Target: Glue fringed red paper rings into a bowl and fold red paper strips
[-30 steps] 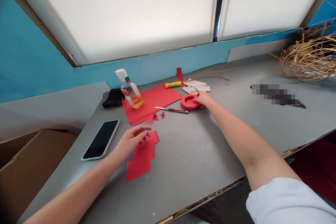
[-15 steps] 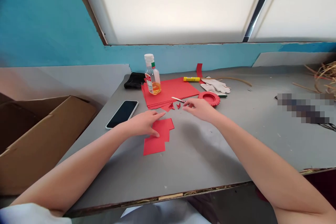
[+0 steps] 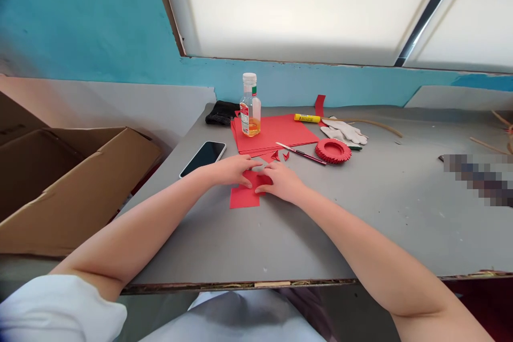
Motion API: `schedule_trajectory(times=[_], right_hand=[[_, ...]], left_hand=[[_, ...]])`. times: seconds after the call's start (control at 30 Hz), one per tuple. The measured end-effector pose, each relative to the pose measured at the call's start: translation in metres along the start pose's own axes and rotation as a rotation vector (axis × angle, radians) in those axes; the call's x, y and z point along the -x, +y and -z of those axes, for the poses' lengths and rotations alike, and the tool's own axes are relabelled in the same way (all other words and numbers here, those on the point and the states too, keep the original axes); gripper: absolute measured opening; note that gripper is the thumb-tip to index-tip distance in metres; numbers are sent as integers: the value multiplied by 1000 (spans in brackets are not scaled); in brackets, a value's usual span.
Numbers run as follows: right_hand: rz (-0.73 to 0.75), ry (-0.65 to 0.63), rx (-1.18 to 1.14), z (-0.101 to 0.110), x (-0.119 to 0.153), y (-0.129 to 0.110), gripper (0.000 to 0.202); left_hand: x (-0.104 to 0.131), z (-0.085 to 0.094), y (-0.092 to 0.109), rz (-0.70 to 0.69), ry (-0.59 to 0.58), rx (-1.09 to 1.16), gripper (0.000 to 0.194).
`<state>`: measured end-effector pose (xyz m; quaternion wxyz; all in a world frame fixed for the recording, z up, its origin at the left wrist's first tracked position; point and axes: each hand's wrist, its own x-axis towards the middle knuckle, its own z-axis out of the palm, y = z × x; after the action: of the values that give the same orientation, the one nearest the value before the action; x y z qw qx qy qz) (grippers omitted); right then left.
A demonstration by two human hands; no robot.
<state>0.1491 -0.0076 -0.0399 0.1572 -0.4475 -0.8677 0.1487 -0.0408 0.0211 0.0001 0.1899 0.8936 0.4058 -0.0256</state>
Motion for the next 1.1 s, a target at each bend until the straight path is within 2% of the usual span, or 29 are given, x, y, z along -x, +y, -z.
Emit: schedule_trajectory(times=[0.2,0.3,0.4,0.57,0.77,0.9,1.1], right_hand=[[69,133,122,-14,6,-11,68],[147,129,78,-21,7,-15,62],[140,134,28,-26,6,-14,51],[76,156,-9,-27,3,-11,43],[82,152,11,-26,1,-11,44],[98,199,29,-29,0,-7,38],[61,258,28,-30,-1,-4,31]], left_hand=[[-2,-4,-8,-16,58,3,49],[-3,-5,-10,-13,68,1,41],[-3,-4,-8,-3,62,2,39],[2,4,-4,-13,28,17,45],[6,11,-3,-28,-55,66,56],[9,13,-2,-38,-109,60,62],[6,6,1,-25,-17,22,58]])
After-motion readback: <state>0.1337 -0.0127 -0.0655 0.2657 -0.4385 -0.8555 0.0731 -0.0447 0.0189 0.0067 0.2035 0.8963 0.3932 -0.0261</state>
